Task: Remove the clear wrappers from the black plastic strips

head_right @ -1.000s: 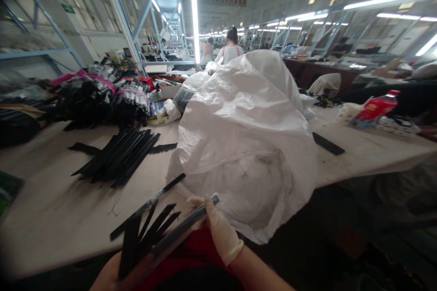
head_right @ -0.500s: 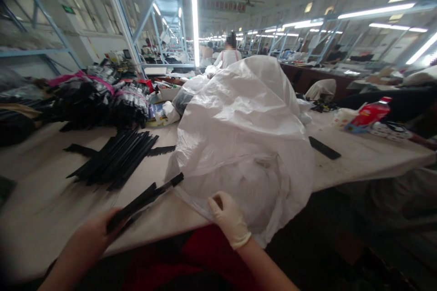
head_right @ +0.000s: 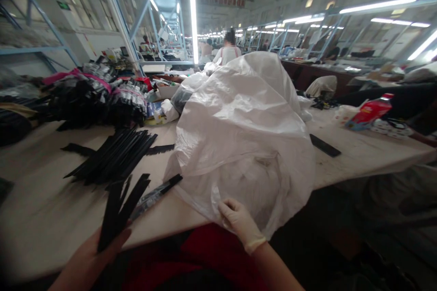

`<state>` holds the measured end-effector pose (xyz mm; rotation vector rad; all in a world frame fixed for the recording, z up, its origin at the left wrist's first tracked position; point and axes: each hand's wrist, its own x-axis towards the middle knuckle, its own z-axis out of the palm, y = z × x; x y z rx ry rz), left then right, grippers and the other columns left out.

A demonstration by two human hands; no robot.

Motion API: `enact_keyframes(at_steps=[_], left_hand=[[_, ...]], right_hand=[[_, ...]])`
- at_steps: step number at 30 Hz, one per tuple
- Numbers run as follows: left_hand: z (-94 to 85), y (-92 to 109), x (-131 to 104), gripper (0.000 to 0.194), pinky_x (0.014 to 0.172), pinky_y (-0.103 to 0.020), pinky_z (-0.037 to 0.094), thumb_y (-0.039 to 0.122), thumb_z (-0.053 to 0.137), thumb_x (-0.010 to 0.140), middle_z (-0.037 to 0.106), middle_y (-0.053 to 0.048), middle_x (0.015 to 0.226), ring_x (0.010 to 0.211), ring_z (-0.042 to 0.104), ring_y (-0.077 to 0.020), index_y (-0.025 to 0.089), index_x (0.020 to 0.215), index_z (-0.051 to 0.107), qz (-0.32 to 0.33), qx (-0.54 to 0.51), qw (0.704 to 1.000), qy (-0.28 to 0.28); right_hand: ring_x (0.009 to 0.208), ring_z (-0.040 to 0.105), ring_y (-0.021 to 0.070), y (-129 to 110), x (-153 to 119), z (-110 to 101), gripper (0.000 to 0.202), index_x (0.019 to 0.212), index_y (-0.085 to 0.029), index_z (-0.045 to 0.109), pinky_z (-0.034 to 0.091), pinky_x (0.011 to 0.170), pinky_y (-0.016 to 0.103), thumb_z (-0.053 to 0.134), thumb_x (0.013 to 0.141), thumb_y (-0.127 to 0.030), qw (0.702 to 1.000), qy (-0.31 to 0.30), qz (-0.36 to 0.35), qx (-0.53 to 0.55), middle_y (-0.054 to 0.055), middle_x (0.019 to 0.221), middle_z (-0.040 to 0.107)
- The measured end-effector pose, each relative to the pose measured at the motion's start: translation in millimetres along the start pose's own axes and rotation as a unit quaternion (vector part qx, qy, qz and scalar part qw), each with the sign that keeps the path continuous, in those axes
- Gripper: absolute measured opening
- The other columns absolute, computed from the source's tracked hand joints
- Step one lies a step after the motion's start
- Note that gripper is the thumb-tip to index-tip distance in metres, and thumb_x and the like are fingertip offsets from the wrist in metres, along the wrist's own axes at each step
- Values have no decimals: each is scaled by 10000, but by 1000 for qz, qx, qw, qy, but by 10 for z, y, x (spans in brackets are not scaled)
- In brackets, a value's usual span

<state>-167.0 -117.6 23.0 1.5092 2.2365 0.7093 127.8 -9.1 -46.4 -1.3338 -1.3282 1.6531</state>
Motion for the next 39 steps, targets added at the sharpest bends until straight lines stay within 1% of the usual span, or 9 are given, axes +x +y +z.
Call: enact_keyframes(at_steps=[4,9,12,16,19,23,30,34,39], left_hand=[[427,286,-229,422,742,-289,492,486,510,750,695,-59,876,893,611,-261,162,1002,609,-29,-203,973,-106],[620,290,-361,503,459,-232,414,559,518,738,556,24,561,483,504,-143,136,1000,588,-109,-286,920,-247],[578,247,-389,450,480,-223,402,542,548,724,560,18,575,515,501,-138,139,912,615,-113,-291,915,-254],[538,248,-414,394,491,-231,410,504,546,725,560,20,522,508,515,-153,146,869,625,-106,-284,928,-216],[513,246,-423,442,465,-231,419,485,557,721,557,33,490,475,529,-161,147,1003,598,-124,-280,933,-189],[435,187,-440,465,454,-229,430,478,569,720,573,32,491,481,553,-171,155,1054,587,-138,-272,933,-194],[312,21,-601,357,391,-209,379,512,589,700,607,17,536,432,520,-138,180,825,626,-162,-276,916,-242],[351,-30,-686,372,365,-186,311,537,586,690,562,34,508,377,441,-86,169,742,570,-192,-287,898,-272],[438,-33,-659,407,365,-180,289,560,595,652,509,62,475,355,398,-64,169,712,503,-212,-291,884,-298]], right_hand=[[417,323,47,119,-186,162,322,670,-173,520,167,419,215,710,622,-429,968,-65,104,217,-48,535,508],[434,376,27,43,-259,426,281,647,-151,531,230,411,168,750,597,-320,936,-96,184,284,-46,571,534],[460,439,24,-19,-271,522,221,716,-147,567,295,445,147,731,623,-262,906,-105,246,328,-50,602,556],[486,498,57,-25,-213,585,200,730,-145,586,363,492,179,640,694,-334,865,-151,287,384,-29,600,582],[466,475,72,-16,-155,610,244,653,-146,575,338,470,193,607,704,-382,884,-173,241,362,-6,565,585],[483,445,69,4,-131,656,263,722,-122,622,291,453,190,649,689,-382,926,-146,177,298,32,642,626],[460,384,60,129,-112,771,274,657,-166,552,282,450,182,708,619,-387,921,-70,170,342,-48,535,513],[555,450,97,135,-141,815,196,714,-184,574,352,526,216,667,668,-351,932,-84,97,338,-36,632,550],[510,450,118,164,-209,727,258,580,-190,528,360,540,256,524,782,-352,986,-81,17,145,-37,521,514]])
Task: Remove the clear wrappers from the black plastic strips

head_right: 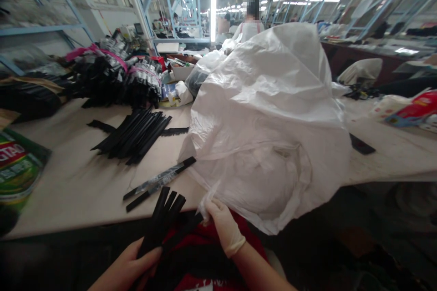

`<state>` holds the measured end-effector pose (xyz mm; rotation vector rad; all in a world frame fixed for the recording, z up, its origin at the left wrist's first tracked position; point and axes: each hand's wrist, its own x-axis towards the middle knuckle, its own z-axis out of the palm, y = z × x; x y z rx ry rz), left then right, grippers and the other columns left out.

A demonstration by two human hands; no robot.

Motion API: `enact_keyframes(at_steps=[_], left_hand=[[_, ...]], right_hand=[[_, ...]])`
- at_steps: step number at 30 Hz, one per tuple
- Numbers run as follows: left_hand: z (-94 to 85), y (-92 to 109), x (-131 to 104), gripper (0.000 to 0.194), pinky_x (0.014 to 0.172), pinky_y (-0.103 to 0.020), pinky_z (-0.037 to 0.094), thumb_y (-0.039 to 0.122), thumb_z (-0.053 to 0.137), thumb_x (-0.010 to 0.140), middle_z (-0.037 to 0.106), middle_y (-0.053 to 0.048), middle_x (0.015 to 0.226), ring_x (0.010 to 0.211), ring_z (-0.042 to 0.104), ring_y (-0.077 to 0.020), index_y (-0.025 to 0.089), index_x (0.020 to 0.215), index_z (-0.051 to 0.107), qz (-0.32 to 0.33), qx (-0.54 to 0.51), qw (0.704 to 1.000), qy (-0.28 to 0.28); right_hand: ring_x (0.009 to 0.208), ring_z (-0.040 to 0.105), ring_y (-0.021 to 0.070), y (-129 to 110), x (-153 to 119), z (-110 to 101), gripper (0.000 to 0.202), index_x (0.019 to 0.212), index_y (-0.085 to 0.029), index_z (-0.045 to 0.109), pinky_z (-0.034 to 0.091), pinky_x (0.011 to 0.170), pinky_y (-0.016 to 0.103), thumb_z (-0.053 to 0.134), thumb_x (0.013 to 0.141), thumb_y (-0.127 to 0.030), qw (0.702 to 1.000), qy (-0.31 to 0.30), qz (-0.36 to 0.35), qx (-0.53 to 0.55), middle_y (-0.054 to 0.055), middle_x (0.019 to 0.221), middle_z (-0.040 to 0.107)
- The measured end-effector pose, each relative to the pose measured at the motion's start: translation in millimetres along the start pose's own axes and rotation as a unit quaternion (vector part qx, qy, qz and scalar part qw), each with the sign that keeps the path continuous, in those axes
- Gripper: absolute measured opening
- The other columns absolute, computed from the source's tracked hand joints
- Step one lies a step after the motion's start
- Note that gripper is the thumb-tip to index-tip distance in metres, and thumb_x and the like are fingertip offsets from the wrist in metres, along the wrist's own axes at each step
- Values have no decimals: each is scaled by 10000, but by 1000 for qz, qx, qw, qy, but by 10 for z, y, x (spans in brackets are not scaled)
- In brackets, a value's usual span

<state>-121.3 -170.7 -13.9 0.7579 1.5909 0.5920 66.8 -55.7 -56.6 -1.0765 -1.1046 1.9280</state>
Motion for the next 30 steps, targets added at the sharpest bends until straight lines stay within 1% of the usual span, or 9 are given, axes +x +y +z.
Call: enact_keyframes(at_steps=[3,6,8,11,15,18,21,24,30], left_hand=[[-5,13,5,371,371,-183,285,532,586,674,511,61,478,353,397,-64,171,700,502,8,-1,1000,-1],[-45,-9,-26,351,382,-185,295,509,584,690,529,52,496,379,423,-76,165,725,526,12,-4,1000,5],[-85,-45,-51,350,388,-192,321,506,591,686,545,43,499,400,456,-95,163,744,551,12,0,1000,18],[-134,-104,-92,343,403,-206,371,511,597,682,572,30,501,436,512,-127,172,738,580,15,1,999,34],[-109,-126,-147,340,396,-204,368,516,596,679,559,33,496,421,494,-119,178,704,570,13,-1,999,40],[-34,-71,-167,343,380,-194,327,511,587,686,538,41,511,398,444,-92,172,710,544,13,-1,1000,12],[25,12,-154,326,379,-189,303,481,571,704,523,48,514,390,417,-78,161,751,530,10,5,1000,-8],[42,68,-129,303,383,-188,307,460,554,715,509,58,508,379,407,-72,162,754,513,5,16,1000,-10],[36,78,-131,239,387,-182,302,403,528,739,517,56,513,386,416,-72,164,744,515,-1,40,999,-17]], right_hand=[[491,493,140,8,-46,-75,346,548,-192,539,375,571,282,471,818,-397,989,-11,15,-148,-23,463,532],[492,504,144,14,-61,-107,357,587,-187,582,375,599,291,467,826,-426,981,-17,26,-189,-16,456,547],[494,475,128,17,-48,-104,338,613,-176,601,356,574,277,507,804,-440,990,-14,35,-133,-11,496,560],[496,400,92,20,-11,-73,290,628,-158,601,282,484,239,613,728,-429,997,-14,66,24,-5,592,564],[477,313,68,10,14,1,257,661,-171,554,217,450,206,697,663,-385,984,-25,111,135,-45,560,470],[471,263,67,-6,2,57,306,624,-182,498,225,463,203,724,639,-387,973,-27,115,198,-66,520,401],[492,277,82,-22,-21,80,351,562,-186,457,259,494,217,697,666,-421,974,-34,97,201,-59,503,372],[521,310,98,-20,-38,64,367,534,-193,442,279,518,238,676,682,-433,979,-26,89,181,-44,529,394],[531,337,92,27,-35,17,218,703,-184,562,257,516,242,672,695,-373,985,-28,69,158,-35,615,481]])
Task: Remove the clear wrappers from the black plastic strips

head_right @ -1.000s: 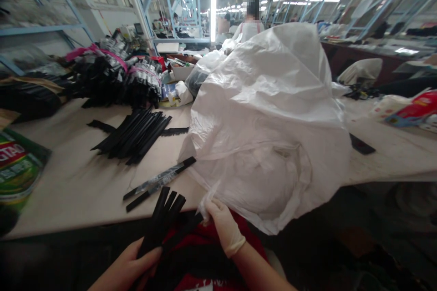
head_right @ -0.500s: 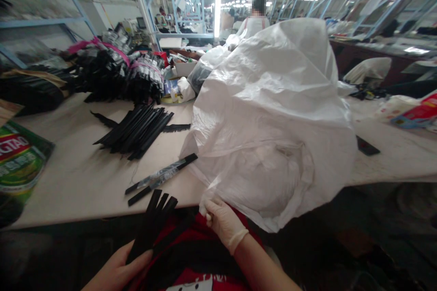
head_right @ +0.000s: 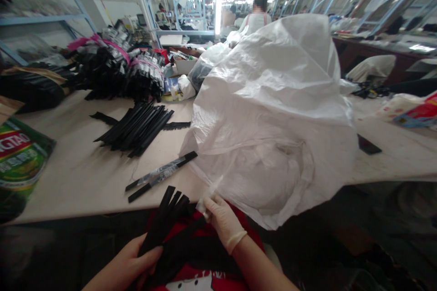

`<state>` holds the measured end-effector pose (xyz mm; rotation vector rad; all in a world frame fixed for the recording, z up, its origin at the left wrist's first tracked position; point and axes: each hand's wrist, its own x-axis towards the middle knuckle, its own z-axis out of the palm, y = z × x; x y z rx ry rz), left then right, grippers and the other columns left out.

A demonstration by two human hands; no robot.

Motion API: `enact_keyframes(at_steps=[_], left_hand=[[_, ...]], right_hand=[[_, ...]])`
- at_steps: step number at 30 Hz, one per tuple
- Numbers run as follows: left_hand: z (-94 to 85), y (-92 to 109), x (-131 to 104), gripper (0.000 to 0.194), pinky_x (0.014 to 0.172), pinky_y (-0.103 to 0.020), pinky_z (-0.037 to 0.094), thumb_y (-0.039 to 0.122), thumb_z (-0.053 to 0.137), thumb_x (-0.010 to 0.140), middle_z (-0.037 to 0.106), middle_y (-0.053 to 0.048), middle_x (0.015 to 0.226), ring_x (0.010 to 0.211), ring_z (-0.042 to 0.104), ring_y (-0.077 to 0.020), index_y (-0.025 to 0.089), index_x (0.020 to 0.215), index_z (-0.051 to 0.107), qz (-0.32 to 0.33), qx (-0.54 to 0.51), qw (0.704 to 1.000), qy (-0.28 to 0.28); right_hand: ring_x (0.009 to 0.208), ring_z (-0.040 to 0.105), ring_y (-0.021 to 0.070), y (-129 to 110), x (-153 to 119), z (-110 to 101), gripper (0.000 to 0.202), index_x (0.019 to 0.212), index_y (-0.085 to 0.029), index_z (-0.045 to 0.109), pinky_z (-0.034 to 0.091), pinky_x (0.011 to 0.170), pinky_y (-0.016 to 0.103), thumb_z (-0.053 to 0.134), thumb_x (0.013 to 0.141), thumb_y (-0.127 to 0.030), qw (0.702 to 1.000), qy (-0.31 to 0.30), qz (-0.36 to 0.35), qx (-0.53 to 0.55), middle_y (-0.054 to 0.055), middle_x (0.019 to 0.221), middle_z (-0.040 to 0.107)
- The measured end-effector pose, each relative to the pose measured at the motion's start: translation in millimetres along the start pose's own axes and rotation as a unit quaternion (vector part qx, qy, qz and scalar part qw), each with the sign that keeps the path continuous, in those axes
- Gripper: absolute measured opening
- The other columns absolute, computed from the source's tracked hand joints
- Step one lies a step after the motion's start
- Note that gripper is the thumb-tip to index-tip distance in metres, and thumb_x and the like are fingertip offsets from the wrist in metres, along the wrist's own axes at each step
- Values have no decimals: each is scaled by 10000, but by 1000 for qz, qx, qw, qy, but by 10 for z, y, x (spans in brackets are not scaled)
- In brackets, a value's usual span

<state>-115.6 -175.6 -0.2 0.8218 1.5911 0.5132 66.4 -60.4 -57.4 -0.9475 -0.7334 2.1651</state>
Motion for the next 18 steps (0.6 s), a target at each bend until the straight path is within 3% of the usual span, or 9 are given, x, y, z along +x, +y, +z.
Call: enact_keyframes(at_steps=[4,10,18], left_hand=[[-20,-66,1,255,391,-188,317,419,524,739,515,55,521,392,426,-79,166,758,514,6,-1,1000,6],[6,-66,-12,255,391,-182,314,418,522,745,517,56,528,398,425,-78,163,766,523,-1,7,1000,-2],[5,-55,20,257,400,-201,341,430,524,744,533,52,510,395,462,-107,173,735,523,11,16,999,41]], right_hand=[[514,340,80,-6,0,-5,192,723,-168,572,222,492,237,697,658,-298,999,-8,2,-38,-37,600,489],[501,331,75,33,8,-33,277,600,-174,494,241,485,230,678,690,-361,999,18,2,-39,-53,539,430],[510,410,73,-10,-63,-49,242,688,-158,604,318,504,223,696,675,-381,994,33,-16,-101,-34,602,525]])
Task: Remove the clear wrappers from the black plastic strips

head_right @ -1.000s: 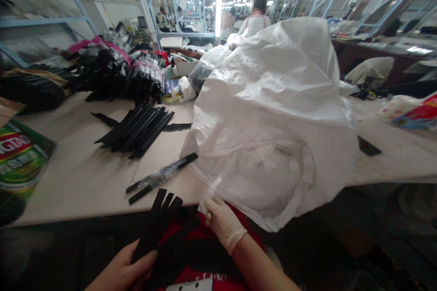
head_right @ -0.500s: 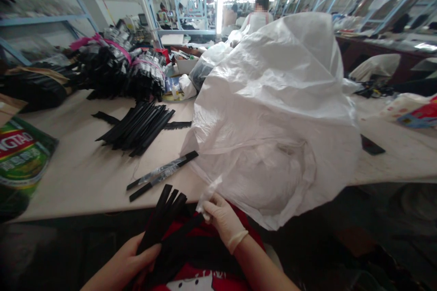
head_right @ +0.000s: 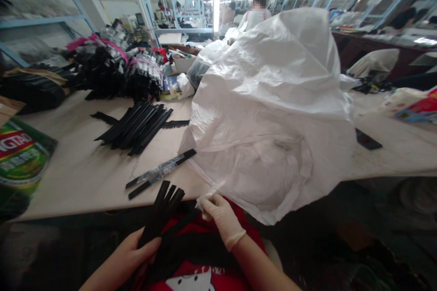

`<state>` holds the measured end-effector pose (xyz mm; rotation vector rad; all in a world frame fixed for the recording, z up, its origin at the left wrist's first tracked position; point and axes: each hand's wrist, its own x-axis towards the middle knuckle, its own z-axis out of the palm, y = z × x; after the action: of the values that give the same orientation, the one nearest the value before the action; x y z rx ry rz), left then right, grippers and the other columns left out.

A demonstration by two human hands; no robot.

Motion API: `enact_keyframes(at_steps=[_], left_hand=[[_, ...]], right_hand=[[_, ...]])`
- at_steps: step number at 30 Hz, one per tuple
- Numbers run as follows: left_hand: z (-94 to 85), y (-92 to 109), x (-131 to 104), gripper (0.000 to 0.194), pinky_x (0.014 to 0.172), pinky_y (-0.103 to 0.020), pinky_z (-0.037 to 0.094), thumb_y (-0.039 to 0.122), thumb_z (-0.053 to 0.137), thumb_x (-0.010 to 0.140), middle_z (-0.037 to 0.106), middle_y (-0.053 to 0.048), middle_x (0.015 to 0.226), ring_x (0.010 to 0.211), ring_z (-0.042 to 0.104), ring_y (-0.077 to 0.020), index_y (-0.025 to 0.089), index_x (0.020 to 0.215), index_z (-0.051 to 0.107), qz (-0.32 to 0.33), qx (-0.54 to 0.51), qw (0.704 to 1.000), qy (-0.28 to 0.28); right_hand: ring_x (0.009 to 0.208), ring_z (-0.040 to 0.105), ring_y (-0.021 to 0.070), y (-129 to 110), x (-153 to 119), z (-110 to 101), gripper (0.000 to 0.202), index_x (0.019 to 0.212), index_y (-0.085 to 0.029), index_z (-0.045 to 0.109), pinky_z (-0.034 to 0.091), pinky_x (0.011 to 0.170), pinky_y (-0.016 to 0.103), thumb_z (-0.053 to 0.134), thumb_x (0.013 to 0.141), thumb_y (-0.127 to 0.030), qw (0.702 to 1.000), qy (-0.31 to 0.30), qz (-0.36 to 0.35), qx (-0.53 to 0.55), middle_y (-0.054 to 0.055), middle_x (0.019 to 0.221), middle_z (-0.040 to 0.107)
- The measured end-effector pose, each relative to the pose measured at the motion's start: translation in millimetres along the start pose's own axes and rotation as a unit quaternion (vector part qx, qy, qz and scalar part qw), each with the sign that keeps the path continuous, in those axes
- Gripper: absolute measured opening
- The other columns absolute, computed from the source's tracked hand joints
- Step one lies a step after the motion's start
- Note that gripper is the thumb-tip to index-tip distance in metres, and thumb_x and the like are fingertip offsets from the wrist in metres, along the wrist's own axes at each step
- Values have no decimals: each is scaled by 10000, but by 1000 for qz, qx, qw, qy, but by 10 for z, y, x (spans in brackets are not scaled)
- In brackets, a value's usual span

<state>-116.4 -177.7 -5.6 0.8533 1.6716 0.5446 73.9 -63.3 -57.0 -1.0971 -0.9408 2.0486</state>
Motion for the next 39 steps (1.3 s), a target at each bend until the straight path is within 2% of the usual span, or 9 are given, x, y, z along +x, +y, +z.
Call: enact_keyframes(at_steps=[3,6,12,17,21,24,29,34,39], left_hand=[[-26,23,-12,266,597,-241,456,425,525,757,663,-15,705,665,617,-196,172,809,591,48,30,998,41],[19,104,-3,264,744,-272,455,397,508,779,698,-53,880,855,627,-252,182,876,627,74,75,992,74],[134,243,88,301,747,-278,442,379,439,837,701,-77,903,841,627,-249,167,948,622,127,109,981,95],[72,198,136,331,783,-289,455,405,455,828,703,-74,937,911,622,-267,175,1002,618,125,90,984,84],[151,271,242,345,808,-309,459,408,434,826,702,-95,915,922,615,-279,157,974,619,164,58,971,165],[178,318,278,364,750,-306,483,428,436,810,709,-94,892,848,634,-272,152,948,631,174,36,970,167],[156,337,250,369,808,-307,468,431,525,740,717,-49,941,925,624,-271,179,975,657,165,-1,971,174],[141,428,306,364,736,-322,492,473,520,747,722,-51,806,784,637,-263,163,870,664,174,4,968,183],[-10,297,270,371,772,-328,489,435,631,671,727,-41,861,835,633,-268,165,916,696,148,-51,982,106]], right_hand=[[507,470,83,-61,-62,21,250,802,-169,646,376,539,239,687,680,-383,997,12,-45,-59,-21,657,589],[504,498,94,-68,-109,103,260,796,-167,653,397,533,248,656,706,-412,995,-3,-54,-79,5,687,632],[489,511,99,-103,-102,213,318,744,-136,639,374,482,227,666,691,-449,995,-66,19,-77,41,641,661],[482,506,94,-235,-39,193,344,715,-132,622,381,490,223,644,705,-475,994,-25,-35,-97,39,603,647],[438,479,87,-145,-43,392,393,694,-139,605,353,447,216,595,724,-531,990,-101,-17,-99,12,539,597],[442,477,84,-156,-39,385,388,767,-147,623,344,439,205,601,724,-532,981,-152,-7,-118,-3,551,584],[389,345,58,-288,29,190,535,1003,-149,627,259,396,186,424,807,-605,987,-12,-113,-111,-62,433,418],[348,337,69,-122,20,386,635,1142,-149,571,224,350,201,425,778,-649,984,-118,-58,-117,-54,422,441],[348,311,64,-345,63,138,631,1005,-131,657,196,369,205,358,806,-650,988,-33,-98,-111,-58,382,394]])
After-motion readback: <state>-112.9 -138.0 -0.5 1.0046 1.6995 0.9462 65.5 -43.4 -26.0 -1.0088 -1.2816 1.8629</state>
